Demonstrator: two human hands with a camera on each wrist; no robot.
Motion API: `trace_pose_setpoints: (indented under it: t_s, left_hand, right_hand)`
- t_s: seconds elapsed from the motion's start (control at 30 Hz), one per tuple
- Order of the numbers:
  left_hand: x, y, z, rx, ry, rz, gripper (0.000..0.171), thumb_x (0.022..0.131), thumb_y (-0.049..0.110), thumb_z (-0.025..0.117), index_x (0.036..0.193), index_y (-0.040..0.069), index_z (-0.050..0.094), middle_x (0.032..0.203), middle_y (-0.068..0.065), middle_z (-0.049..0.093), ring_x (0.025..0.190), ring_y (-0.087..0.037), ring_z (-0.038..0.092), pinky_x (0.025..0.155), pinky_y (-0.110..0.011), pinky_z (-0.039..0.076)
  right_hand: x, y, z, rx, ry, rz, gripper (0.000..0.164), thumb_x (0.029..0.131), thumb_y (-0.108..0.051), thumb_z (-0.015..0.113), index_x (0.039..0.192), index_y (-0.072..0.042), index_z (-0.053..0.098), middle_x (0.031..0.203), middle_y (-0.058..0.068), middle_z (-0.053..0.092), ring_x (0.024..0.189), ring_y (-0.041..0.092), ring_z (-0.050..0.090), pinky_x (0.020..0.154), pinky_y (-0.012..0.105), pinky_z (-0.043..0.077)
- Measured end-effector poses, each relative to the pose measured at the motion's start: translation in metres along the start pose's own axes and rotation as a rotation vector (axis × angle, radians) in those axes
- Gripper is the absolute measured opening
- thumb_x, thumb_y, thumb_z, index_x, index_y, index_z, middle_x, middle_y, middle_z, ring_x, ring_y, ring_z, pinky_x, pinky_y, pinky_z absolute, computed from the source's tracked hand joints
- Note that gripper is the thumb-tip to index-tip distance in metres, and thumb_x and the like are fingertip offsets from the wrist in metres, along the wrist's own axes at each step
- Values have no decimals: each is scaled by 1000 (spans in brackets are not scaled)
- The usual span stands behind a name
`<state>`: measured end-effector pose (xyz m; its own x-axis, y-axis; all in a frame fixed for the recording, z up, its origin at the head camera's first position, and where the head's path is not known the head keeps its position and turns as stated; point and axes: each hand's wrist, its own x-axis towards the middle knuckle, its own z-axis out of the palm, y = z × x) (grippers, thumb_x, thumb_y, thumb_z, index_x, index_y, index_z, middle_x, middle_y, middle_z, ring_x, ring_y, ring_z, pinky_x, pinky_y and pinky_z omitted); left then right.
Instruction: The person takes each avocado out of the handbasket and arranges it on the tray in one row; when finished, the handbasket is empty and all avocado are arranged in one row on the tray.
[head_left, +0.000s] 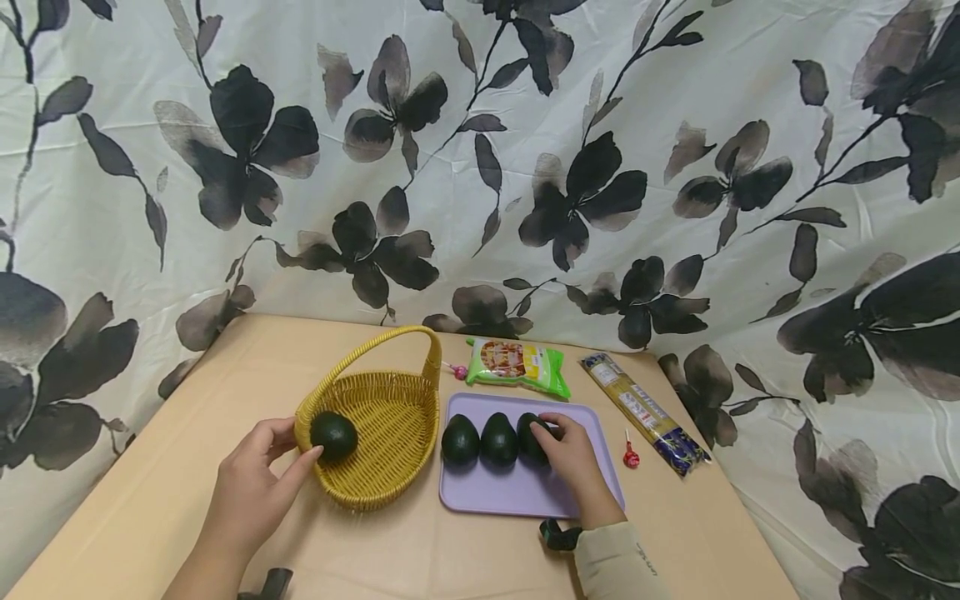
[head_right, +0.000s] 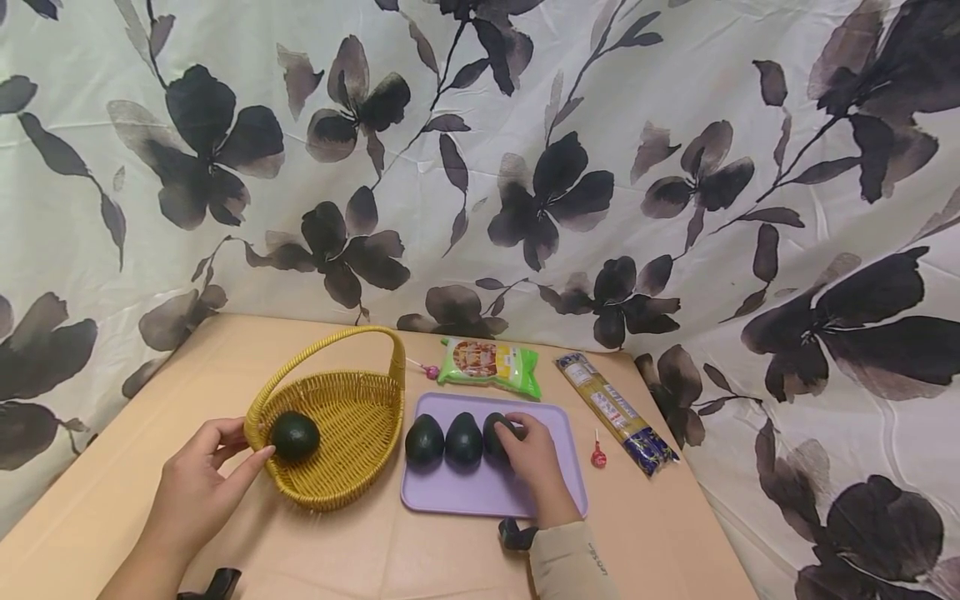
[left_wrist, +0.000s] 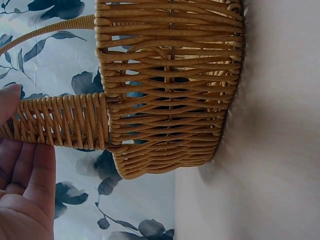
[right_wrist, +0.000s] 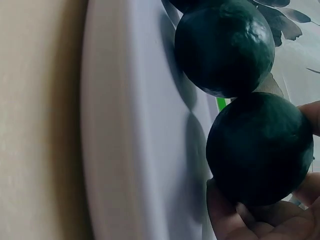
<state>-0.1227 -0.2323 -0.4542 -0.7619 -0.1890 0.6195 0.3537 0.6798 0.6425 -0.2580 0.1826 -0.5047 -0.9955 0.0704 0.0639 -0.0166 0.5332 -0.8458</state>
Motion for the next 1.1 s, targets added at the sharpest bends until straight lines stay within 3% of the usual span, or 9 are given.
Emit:
trace_pose_setpoints:
  t_s: [0.27, 0.47, 0.6, 1.1]
  left_hand:
    - [-1, 1, -1, -2, -2, -2, 45, 77, 0, 88, 115, 1, 63, 112, -7, 72, 103, 22, 52, 92, 4, 43]
    - [-1, 1, -2, 5, 0, -8, 46, 77, 0, 88, 115, 2, 63, 112, -7, 72, 102, 22, 52, 91, 4, 43]
    - [-1, 0, -1, 1, -4, -5, 47, 76, -1, 89, 115, 1, 63, 112, -8, 72, 102, 20, 53, 91, 4, 44]
    - [0, 0, 0, 26, -8, -3, 47, 77, 0, 88, 115, 1, 62, 112, -8, 71, 102, 20, 52, 92, 5, 42]
  right_hand:
    - [-2, 1, 3, 3, 11, 38, 35, 96, -31, 72, 120, -6, 72, 106, 15, 76, 93, 20, 69, 75, 27, 57]
    - [-3, -1, 3, -21, 12, 33, 36, 96, -33, 73, 122, -9, 71, 114, 14, 74, 107, 26, 67, 94, 41, 56]
    - [-5, -1, 1, -37, 5, 37, 40, 95, -34, 73, 125, -8, 70, 118, 16, 73, 111, 28, 66, 99, 48, 55]
    - [-8, -4, -9, -54, 1, 6, 44, 96, -31, 72, 131, -4, 67, 116, 16, 74, 110, 27, 67, 97, 44, 55]
